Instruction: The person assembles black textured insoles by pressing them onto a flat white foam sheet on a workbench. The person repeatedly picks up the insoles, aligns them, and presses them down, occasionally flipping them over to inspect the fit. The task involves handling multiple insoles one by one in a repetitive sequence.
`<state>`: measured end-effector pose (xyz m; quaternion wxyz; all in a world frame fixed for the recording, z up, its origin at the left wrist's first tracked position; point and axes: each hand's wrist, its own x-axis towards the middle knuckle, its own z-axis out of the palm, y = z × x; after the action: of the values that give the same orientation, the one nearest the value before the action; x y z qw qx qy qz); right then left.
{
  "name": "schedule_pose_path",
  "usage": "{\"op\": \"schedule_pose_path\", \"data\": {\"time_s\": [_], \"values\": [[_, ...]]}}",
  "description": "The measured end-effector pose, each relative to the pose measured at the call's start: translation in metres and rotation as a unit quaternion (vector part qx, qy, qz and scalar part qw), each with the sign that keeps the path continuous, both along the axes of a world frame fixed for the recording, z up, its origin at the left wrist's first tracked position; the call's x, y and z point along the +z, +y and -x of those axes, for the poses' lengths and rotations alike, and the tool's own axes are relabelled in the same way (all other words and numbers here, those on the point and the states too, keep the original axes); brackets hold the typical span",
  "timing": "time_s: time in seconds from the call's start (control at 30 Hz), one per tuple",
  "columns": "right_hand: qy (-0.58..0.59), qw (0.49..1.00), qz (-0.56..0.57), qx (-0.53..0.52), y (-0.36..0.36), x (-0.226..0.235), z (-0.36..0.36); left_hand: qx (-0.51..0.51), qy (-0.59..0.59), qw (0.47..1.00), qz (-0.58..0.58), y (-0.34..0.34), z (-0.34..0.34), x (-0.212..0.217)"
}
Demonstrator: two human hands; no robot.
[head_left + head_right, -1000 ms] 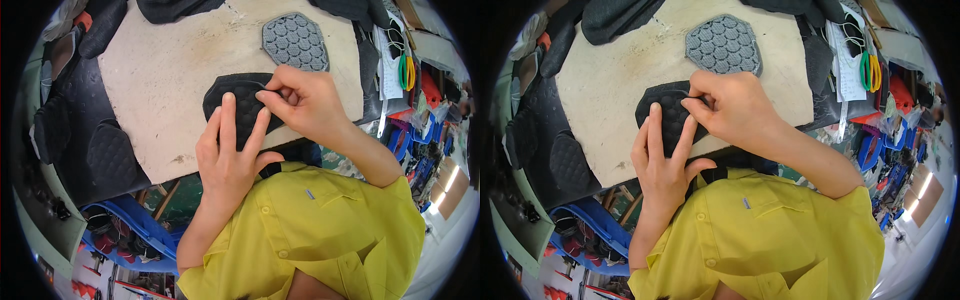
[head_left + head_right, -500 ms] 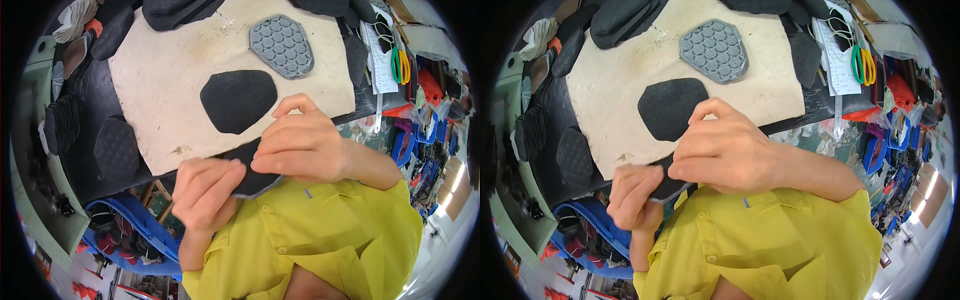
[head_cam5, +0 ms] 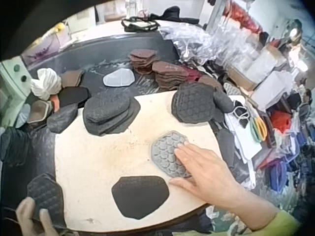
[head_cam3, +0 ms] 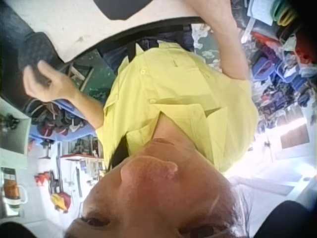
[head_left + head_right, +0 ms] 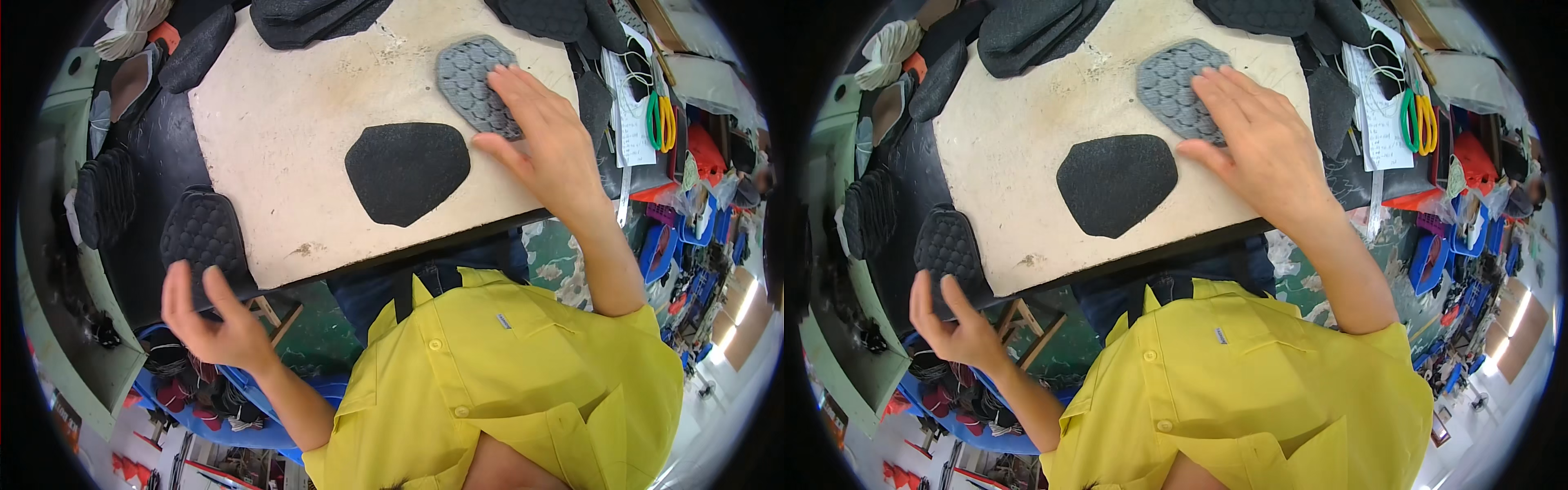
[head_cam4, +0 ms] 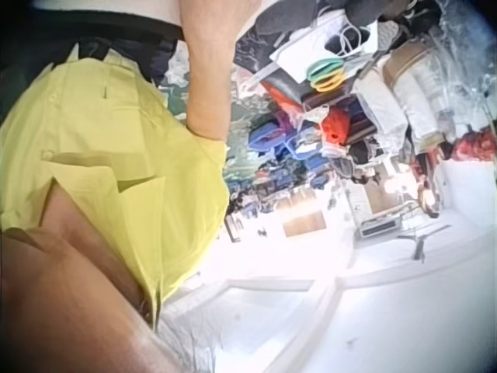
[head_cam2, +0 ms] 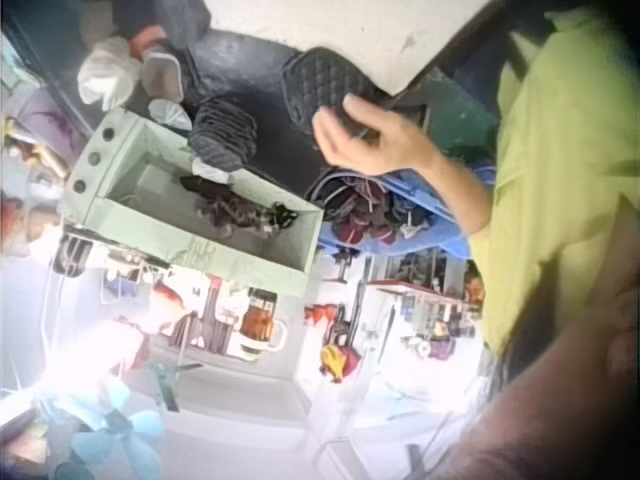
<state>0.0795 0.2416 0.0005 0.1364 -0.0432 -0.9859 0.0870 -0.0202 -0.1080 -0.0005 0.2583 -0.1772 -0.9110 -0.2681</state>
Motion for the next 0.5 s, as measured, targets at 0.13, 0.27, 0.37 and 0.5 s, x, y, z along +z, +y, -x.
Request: {"op": "schedule_pose_path", "data": {"time_s": [0.13,0.27,0.37,0.5], "values": [[0.014,0.997,-0.079,-0.004,0.004,-0.005,-0.006,-0.158,-0.023,0.986,0.043,0.041,-0.022,0.0],[0.039,0.992,-0.115,0.043,0.012,-0.003,-0.009,-0.274,-0.059,0.96,0.013,0.07,-0.035,-0.005],[0.067,0.992,0.047,-0.093,0.016,0.011,-0.018,-0.302,-0.108,0.946,-0.048,0.077,-0.045,-0.007],[0.031,0.963,0.268,0.002,0.002,0.052,-0.024,-0.177,-0.377,0.797,-0.437,0.111,-0.052,0.024]]}}
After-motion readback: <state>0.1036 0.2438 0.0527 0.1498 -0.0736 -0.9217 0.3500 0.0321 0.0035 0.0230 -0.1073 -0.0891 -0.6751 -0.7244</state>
